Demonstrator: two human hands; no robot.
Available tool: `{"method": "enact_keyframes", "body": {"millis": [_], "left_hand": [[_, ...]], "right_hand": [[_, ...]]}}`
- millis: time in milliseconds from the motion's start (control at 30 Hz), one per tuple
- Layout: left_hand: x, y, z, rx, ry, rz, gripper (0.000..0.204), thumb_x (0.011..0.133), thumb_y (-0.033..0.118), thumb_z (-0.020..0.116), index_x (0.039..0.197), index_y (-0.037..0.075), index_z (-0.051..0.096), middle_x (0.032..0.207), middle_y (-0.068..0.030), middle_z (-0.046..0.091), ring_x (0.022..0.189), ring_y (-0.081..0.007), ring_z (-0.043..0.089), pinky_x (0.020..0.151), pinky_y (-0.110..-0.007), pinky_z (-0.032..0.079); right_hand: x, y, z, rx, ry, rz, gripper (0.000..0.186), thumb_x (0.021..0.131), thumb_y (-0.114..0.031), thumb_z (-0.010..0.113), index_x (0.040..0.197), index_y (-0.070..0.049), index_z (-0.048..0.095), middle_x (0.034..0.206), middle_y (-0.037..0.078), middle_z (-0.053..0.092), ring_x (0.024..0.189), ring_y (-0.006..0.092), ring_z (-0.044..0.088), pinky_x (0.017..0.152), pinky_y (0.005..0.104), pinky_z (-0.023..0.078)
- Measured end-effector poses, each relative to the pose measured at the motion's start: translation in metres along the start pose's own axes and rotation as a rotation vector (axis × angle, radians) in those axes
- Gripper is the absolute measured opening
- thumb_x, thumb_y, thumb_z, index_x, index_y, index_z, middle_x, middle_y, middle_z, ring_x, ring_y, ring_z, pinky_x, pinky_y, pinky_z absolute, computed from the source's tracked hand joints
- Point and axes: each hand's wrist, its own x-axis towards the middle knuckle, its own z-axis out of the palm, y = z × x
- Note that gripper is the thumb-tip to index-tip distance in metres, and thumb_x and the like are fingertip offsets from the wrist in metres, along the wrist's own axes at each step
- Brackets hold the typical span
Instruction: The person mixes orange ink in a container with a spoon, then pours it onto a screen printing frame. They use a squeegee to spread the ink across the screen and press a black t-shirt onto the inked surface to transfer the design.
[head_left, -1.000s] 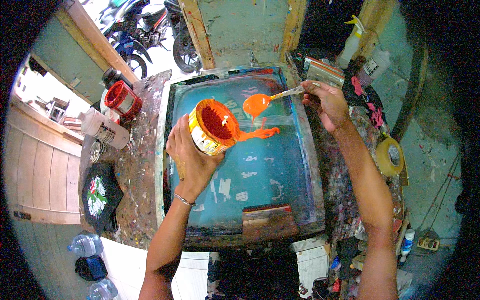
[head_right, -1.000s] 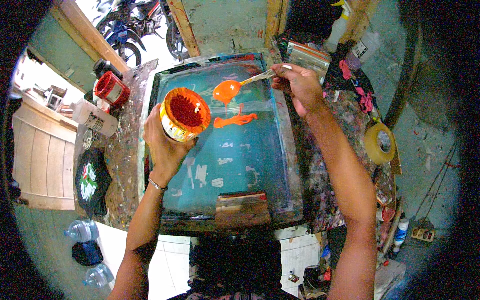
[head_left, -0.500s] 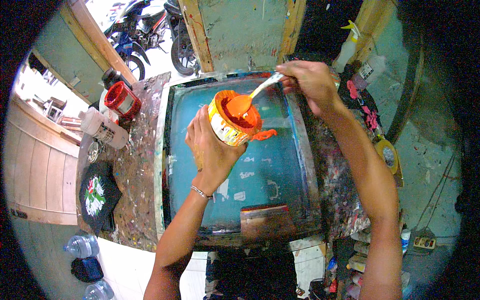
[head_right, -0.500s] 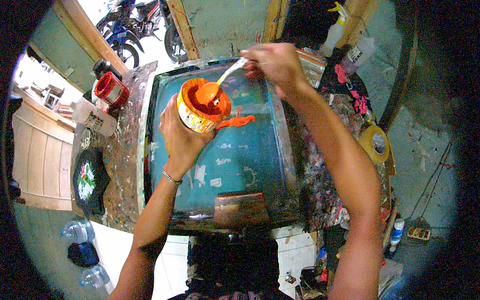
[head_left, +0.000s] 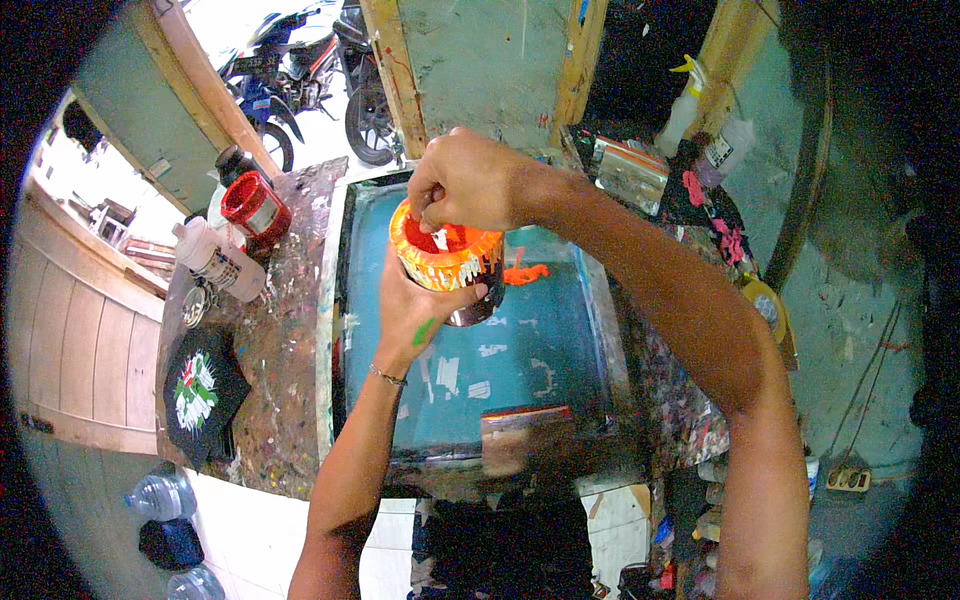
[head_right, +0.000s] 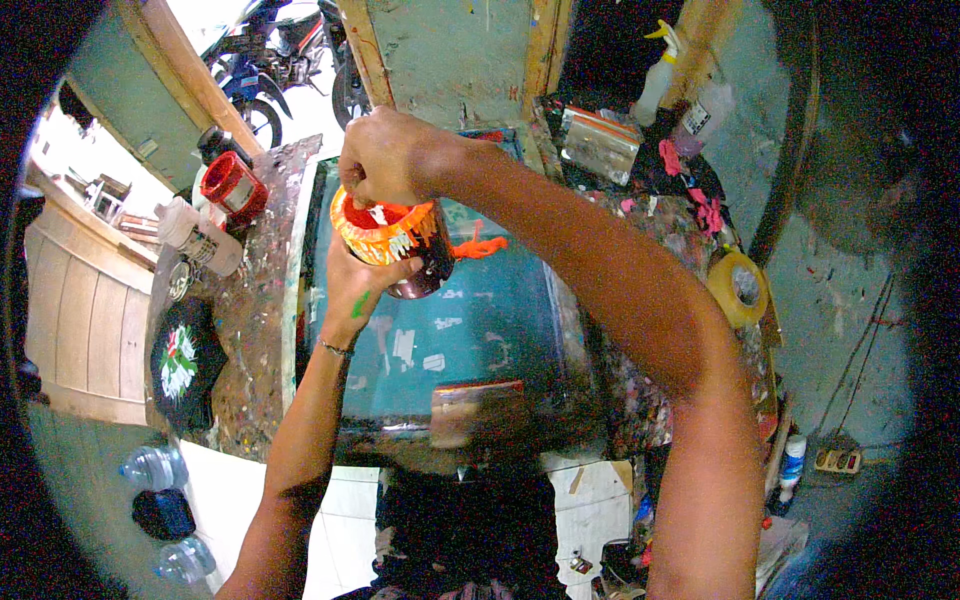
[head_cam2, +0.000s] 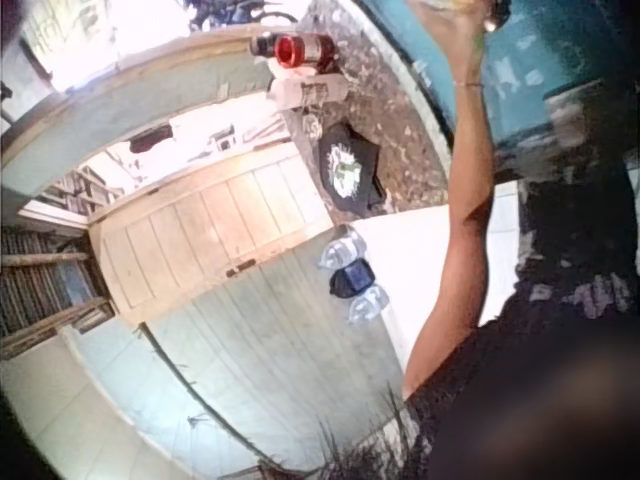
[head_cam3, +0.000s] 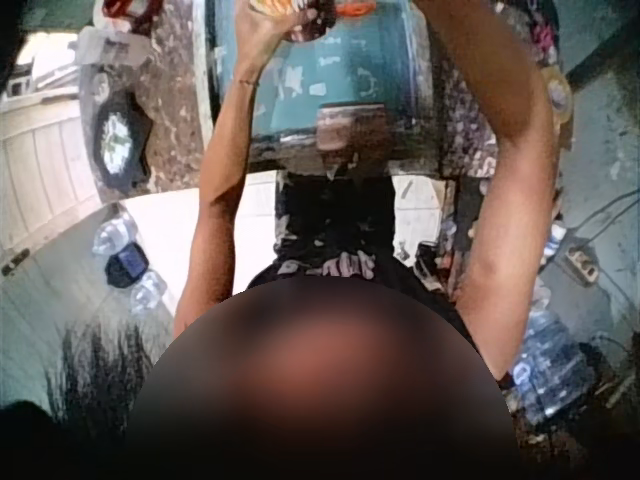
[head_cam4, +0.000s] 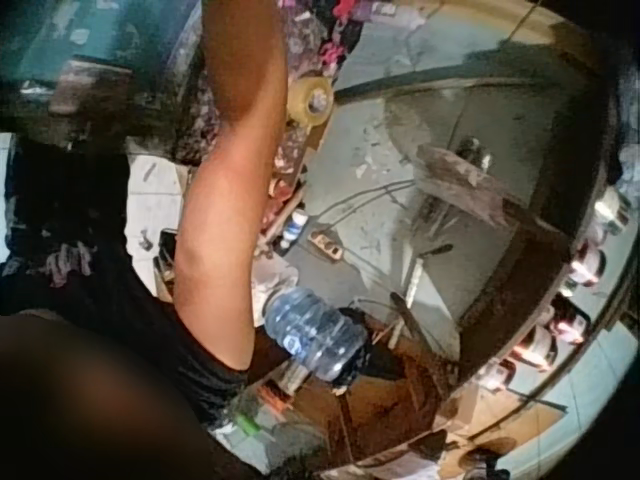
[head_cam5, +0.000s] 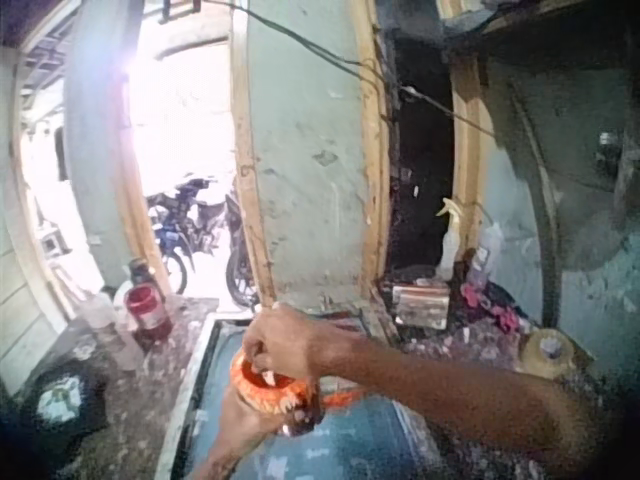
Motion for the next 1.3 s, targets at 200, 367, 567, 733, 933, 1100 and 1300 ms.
{"method": "enact_keyframes", "body": {"millis": [200,367,567,733,933,1100,1300], "left_hand": [[-0.013,0.007,-0.008,-0.046,0.002,0.004,0.102,0.054,0.013,0.094,0.14,0.001,0.041,0.136,-0.0114,0.056,0.126,-0.0245,0.054,0.112,-0.04,0.041],[-0.022,0.014,-0.03,-0.2,0.006,0.039,0.111,0.057,0.015,0.096,0.147,0.001,0.032,0.142,-0.0116,0.05,0.134,-0.0227,0.047,0.116,-0.038,0.034],[-0.028,0.017,-0.1,-0.021,0.185,0.055,0.11,0.059,0.018,0.097,0.146,0.0,0.032,0.138,-0.0109,0.052,0.125,-0.0226,0.053,0.109,-0.038,0.042],[-0.011,-0.012,-0.171,0.084,0.525,0.223,0.109,0.061,0.019,0.096,0.146,0.001,0.031,0.137,-0.0133,0.052,0.123,-0.0227,0.054,0.105,-0.036,0.045],[0.016,-0.077,-0.218,0.472,0.758,0.219,0.11,0.059,0.024,0.097,0.146,0.0,0.034,0.138,-0.0168,0.051,0.128,-0.0272,0.05,0.109,-0.039,0.04],[0.036,-0.116,-0.215,0.32,0.707,0.272,0.113,0.058,0.024,0.097,0.148,-0.001,0.032,0.139,-0.0154,0.05,0.126,-0.0278,0.05,0.11,-0.039,0.039],[0.045,-0.136,-0.221,0.461,0.767,0.144,0.109,0.058,0.035,0.098,0.142,-0.002,0.038,0.14,-0.0181,0.05,0.128,-0.03,0.05,0.108,-0.04,0.04]], "right_hand": [[-0.014,-0.021,-0.03,-0.005,0.361,0.089,0.03,0.084,-0.024,0.074,0.101,0.001,0.073,0.099,0.015,0.074,0.09,0.0222,0.07,0.083,0.035,0.054],[-0.071,-0.042,-0.044,0.127,0.526,0.332,0.024,0.09,-0.018,0.07,0.102,0.002,0.073,0.095,0.009,0.074,0.089,0.0152,0.068,0.084,0.0298,0.052],[-0.157,-0.068,-0.009,0.229,0.313,0.643,0.018,0.088,-0.011,0.071,0.101,0.002,0.073,0.097,0.011,0.075,0.089,0.0175,0.069,0.083,0.0313,0.053],[-0.219,-0.104,0.039,0.296,0.152,0.701,0.025,0.082,-0.015,0.078,0.101,0.0,0.073,0.096,0.015,0.074,0.086,0.0247,0.071,0.082,0.0349,0.056],[-0.246,-0.155,0.086,0.15,-0.203,0.452,0.066,0.076,-0.031,0.083,0.13,-0.005,0.057,0.125,0.019,0.06,0.119,0.0391,0.056,0.103,0.0478,0.046],[-0.247,-0.164,0.108,-0.031,-0.278,0.398,0.055,0.08,-0.02,0.073,0.129,-0.004,0.054,0.123,0.017,0.058,0.117,0.0368,0.056,0.1,0.0473,0.047],[-0.232,-0.132,0.111,-0.116,-0.194,0.357,0.041,0.086,-0.009,0.056,0.126,-0.002,0.055,0.108,0.015,0.063,0.102,0.0315,0.063,0.09,0.0431,0.053]]}}
